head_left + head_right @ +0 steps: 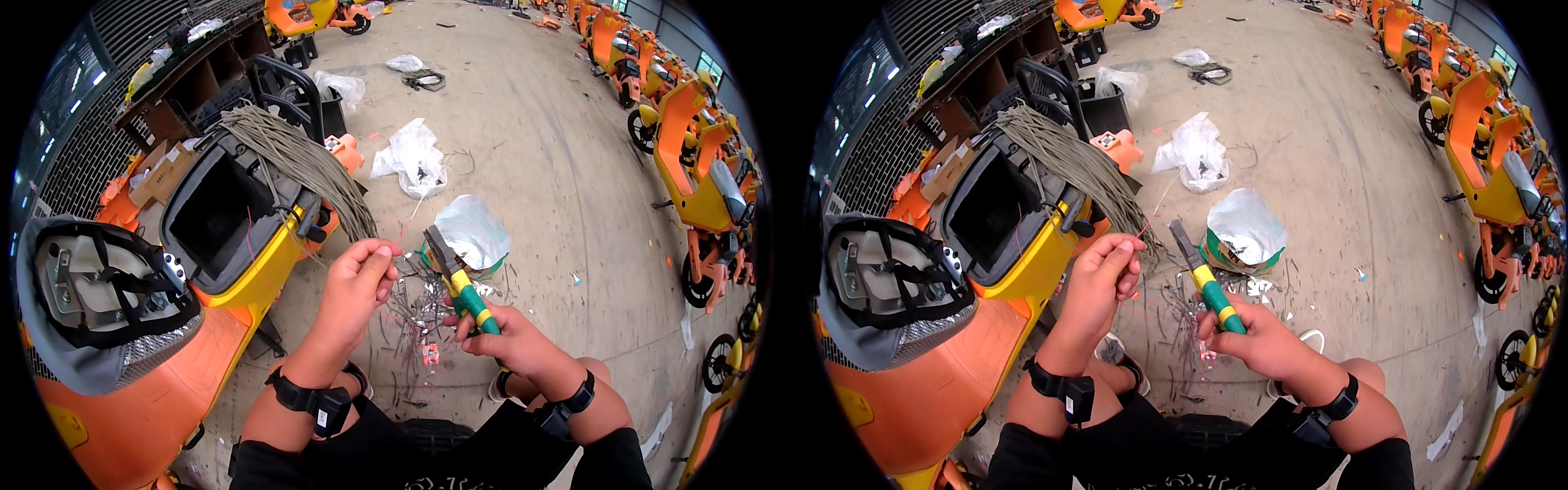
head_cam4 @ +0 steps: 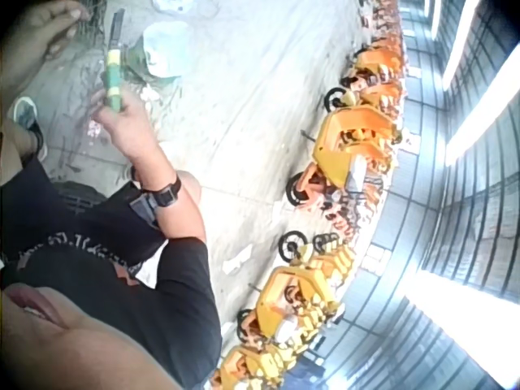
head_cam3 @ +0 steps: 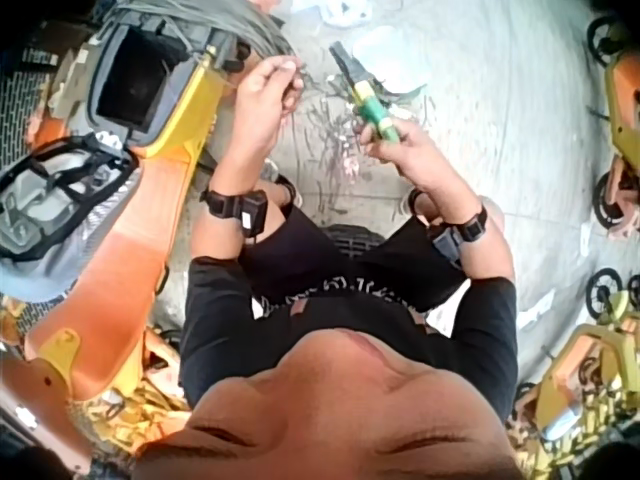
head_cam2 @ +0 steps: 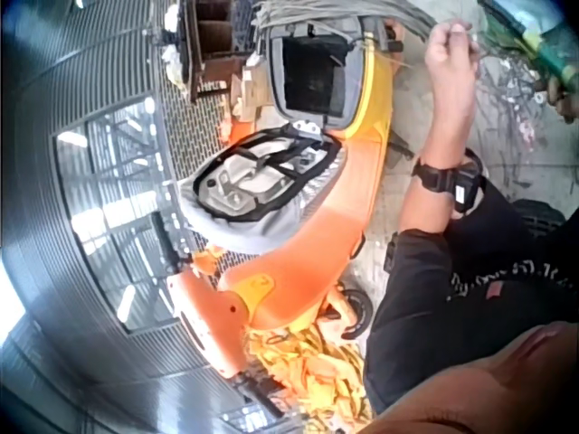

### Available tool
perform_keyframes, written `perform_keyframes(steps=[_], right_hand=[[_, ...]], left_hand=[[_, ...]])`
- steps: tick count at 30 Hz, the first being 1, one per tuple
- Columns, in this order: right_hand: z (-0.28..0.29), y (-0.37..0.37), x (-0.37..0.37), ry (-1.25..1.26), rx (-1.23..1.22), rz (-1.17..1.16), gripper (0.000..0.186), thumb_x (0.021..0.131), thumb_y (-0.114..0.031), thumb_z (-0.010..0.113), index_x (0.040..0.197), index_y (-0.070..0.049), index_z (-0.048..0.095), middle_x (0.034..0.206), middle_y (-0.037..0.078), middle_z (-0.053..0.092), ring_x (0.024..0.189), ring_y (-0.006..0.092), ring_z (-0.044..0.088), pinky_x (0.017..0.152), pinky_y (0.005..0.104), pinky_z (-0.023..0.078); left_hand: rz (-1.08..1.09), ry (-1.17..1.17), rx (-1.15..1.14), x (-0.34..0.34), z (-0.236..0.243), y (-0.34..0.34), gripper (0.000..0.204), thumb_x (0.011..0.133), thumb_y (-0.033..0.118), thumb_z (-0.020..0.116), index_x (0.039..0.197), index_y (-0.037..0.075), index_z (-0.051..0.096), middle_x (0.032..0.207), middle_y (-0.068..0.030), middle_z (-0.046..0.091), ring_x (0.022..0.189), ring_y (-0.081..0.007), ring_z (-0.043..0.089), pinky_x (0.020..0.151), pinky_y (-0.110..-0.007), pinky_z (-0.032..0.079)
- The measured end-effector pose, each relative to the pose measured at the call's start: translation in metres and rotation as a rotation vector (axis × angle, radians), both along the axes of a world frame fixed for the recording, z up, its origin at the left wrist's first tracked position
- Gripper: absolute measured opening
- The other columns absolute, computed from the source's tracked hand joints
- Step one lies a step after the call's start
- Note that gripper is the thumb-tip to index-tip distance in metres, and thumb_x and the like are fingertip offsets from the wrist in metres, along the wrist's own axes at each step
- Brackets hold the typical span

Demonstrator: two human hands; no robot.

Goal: The person strips insulation from the ends of several thin wires using a wire stripper and twists the exposed copper strands together by hand.

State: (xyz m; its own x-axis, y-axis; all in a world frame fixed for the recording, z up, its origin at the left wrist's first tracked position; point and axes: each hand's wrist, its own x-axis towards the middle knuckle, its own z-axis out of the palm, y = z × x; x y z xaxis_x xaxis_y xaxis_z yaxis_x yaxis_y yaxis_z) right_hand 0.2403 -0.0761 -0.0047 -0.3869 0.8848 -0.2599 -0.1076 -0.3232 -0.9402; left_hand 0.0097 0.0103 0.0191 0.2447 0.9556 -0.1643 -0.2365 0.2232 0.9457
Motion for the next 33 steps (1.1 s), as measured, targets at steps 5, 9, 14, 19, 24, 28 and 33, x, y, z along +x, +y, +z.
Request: perform_keyframes(steps=[5, 9, 14, 19, 24, 28, 33], right_hand=[[-0.005, -0.002, -0.002, -0.077, 0.180, 0.062, 0.012, 0.084, -0.004, 0.068, 0.096, -0.001, 0.069, 0.120, 0.009, 0.052, 0.115, 0.0210, 0.054, 0.098, 0.0352, 0.044], [-0.003, -0.001, -0.004, -0.087, 0.191, 0.078, 0.013, 0.085, -0.004, 0.068, 0.097, 0.000, 0.069, 0.123, 0.011, 0.051, 0.117, 0.0223, 0.053, 0.099, 0.0360, 0.044], [0.002, -0.001, -0.007, -0.026, 0.091, 0.081, 0.012, 0.087, -0.004, 0.066, 0.097, 0.001, 0.069, 0.124, 0.010, 0.051, 0.122, 0.0232, 0.052, 0.102, 0.0371, 0.042], [0.000, -0.001, -0.005, -0.037, 0.164, 0.109, 0.012, 0.087, -0.004, 0.068, 0.098, 0.000, 0.069, 0.124, 0.010, 0.051, 0.126, 0.0247, 0.050, 0.103, 0.0387, 0.041], [0.000, -0.001, -0.008, -0.029, 0.144, 0.100, 0.012, 0.087, -0.004, 0.069, 0.098, 0.000, 0.069, 0.124, 0.010, 0.052, 0.126, 0.0241, 0.051, 0.103, 0.0385, 0.041], [0.005, -0.002, -0.007, -0.058, 0.154, 0.091, 0.016, 0.086, -0.005, 0.069, 0.102, 0.000, 0.070, 0.128, 0.010, 0.051, 0.122, 0.0235, 0.054, 0.103, 0.0372, 0.042], [0.005, -0.002, -0.009, -0.160, 0.206, 0.080, 0.022, 0.087, -0.006, 0.070, 0.108, -0.002, 0.071, 0.134, 0.010, 0.049, 0.119, 0.0213, 0.055, 0.103, 0.0362, 0.043]], left_hand=[[-0.072, 0.010, -0.012, 0.002, 0.003, -0.002, 0.015, 0.101, 0.015, 0.053, 0.102, 0.003, 0.061, 0.076, 0.0009, 0.054, 0.057, -0.0049, 0.041, 0.051, -0.020, 0.033], [-0.096, 0.022, -0.027, 0.004, 0.000, -0.003, 0.015, 0.101, 0.015, 0.053, 0.102, 0.002, 0.061, 0.076, 0.0006, 0.054, 0.056, -0.0046, 0.040, 0.050, -0.020, 0.032], [-0.036, -0.037, -0.021, 0.002, -0.001, -0.002, 0.016, 0.101, 0.014, 0.052, 0.101, 0.001, 0.061, 0.075, 0.0007, 0.054, 0.055, -0.0043, 0.039, 0.050, -0.020, 0.032], [-0.033, -0.034, -0.026, 0.000, 0.002, -0.001, 0.016, 0.100, 0.014, 0.052, 0.099, 0.002, 0.062, 0.073, 0.0014, 0.053, 0.055, -0.0043, 0.039, 0.050, -0.020, 0.031], [-0.149, 0.034, -0.042, 0.006, -0.003, -0.004, 0.016, 0.100, 0.016, 0.053, 0.098, 0.003, 0.062, 0.071, 0.0028, 0.051, 0.055, -0.0040, 0.038, 0.050, -0.020, 0.030], [-0.183, 0.070, -0.021, 0.007, -0.006, -0.004, 0.015, 0.099, 0.016, 0.054, 0.097, 0.003, 0.062, 0.071, 0.0034, 0.050, 0.055, -0.0033, 0.037, 0.050, -0.020, 0.029], [-0.177, 0.058, -0.041, 0.007, -0.008, -0.006, 0.015, 0.098, 0.015, 0.054, 0.096, 0.003, 0.062, 0.070, 0.0034, 0.050, 0.054, -0.0028, 0.036, 0.048, -0.020, 0.026]])
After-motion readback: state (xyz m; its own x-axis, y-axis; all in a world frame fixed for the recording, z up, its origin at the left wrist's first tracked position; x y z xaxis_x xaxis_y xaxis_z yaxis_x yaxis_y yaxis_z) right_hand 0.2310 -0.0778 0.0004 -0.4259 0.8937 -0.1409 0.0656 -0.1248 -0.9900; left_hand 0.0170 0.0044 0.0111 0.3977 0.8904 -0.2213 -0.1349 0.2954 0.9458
